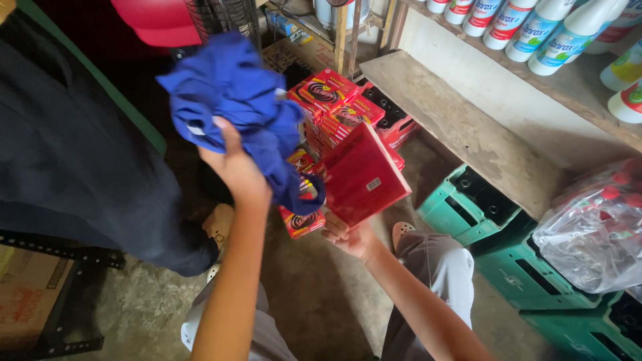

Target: Wiping down boxes of mosquito coils with a cloth and stacking them on the floor in a store's storage area.

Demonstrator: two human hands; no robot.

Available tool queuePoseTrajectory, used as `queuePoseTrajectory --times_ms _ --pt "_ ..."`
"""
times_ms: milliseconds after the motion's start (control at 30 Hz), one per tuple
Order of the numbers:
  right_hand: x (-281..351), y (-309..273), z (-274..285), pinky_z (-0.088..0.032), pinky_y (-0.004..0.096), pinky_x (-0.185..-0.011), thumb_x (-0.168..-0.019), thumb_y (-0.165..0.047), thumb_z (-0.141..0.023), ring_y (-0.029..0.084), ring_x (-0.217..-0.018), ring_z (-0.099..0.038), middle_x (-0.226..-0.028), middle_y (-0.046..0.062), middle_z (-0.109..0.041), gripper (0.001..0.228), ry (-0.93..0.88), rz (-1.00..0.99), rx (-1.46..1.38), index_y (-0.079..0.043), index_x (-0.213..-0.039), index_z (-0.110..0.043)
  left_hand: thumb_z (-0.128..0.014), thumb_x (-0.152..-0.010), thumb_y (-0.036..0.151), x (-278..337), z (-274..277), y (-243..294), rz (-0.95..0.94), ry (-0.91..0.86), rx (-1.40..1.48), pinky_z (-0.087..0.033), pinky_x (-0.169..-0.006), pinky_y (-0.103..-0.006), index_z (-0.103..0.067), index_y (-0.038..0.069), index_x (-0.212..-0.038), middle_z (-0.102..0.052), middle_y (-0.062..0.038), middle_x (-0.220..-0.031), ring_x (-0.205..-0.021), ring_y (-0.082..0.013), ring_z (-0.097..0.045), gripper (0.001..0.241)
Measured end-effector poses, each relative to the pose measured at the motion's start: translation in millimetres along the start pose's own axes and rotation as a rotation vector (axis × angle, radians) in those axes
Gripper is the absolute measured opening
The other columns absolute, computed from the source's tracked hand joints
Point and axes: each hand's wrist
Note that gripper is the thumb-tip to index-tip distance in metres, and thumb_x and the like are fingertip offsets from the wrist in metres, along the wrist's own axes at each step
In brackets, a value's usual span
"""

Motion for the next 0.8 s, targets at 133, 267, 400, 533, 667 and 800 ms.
queuePoseTrajectory --times_ms 133,267,400,533,667,800 --pt "-32.8 -18.1 83.5 -0.042 0.029 -0.057 -0.104 -0.045 -0.052 0.012 -0.051 -0.050 -0.060 -0.003 -0.052 0.036 0.401 0.087 0.034 -0.010 -0.103 -0.060 -0.068 -0.101 0.021 31.6 9.6 8.0 0.433 -0.013 0.200 -0.047 -0.109 -0.0385 -0.053 -0.002 -0.144 -0.061 -0.009 -0.137 -0.121 -0.0215 -0.061 0.051" --pt "-13.4 -82.4 95.1 -0.049 0.034 -0.061 -0.105 -0.051 -0.055 0.016 -0.058 -0.060 -0.067 0.001 -0.062 0.036 0.361 0.242 0.074 -0.016 -0.103 -0.061 -0.074 -0.111 0.019 50.4 59.7 -24.7 0.903 -0.351 0.381 -0.041 -0.085 -0.0361 -0.056 -0.003 -0.133 -0.062 -0.012 -0.121 -0.100 -0.0235 -0.058 0.036" --pt "-26.2 -76.6 47.4 -0.050 0.034 -0.061 -0.105 -0.051 -0.054 0.016 -0.059 -0.060 -0.069 0.001 -0.063 0.037 0.366 0.237 0.105 -0.015 -0.104 -0.061 -0.080 -0.083 0.023 78.8 56.6 7.7 1.247 -0.346 0.091 -0.057 -0.090 -0.0323 -0.067 0.006 -0.125 -0.073 -0.003 -0.112 -0.096 -0.0166 -0.071 0.048" --pt "-17.3 -81.8 22.4 -0.050 0.033 -0.062 -0.104 -0.051 -0.054 0.016 -0.061 -0.061 -0.072 0.002 -0.064 0.037 0.375 0.229 0.148 -0.015 -0.106 -0.061 -0.085 -0.078 0.022 101.4 50.7 15.2 1.343 -0.510 -0.141 -0.057 -0.081 -0.0329 -0.069 0.005 -0.123 -0.074 -0.006 -0.105 -0.089 -0.0177 -0.072 0.051" --pt "-9.6 -86.3 3.9 -0.051 0.033 -0.062 -0.104 -0.051 -0.054 0.016 -0.063 -0.061 -0.074 0.002 -0.065 0.038 0.377 0.211 0.197 -0.014 -0.107 -0.062 -0.085 -0.073 0.019 104.0 42.5 7.6 1.319 -0.587 -0.150 -0.058 -0.082 -0.0354 -0.066 0.007 -0.125 -0.075 -0.004 -0.107 -0.092 -0.0172 -0.072 0.057" --pt "-3.8 -84.2 -10.3 -0.051 0.033 -0.063 -0.103 -0.051 -0.053 0.016 -0.064 -0.062 -0.077 0.002 -0.065 0.039 0.374 0.186 0.241 -0.014 -0.109 -0.062 -0.089 -0.070 0.011 105.3 38.4 2.4 1.090 -0.602 -0.235 -0.056 -0.090 -0.0328 -0.058 0.008 -0.133 -0.072 -0.002 -0.117 -0.104 -0.0155 -0.069 0.071"
Point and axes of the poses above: each hand's wrist, its own x-axis away from the middle knuckle, its own z-axis out of the back of the hand, y = z × x
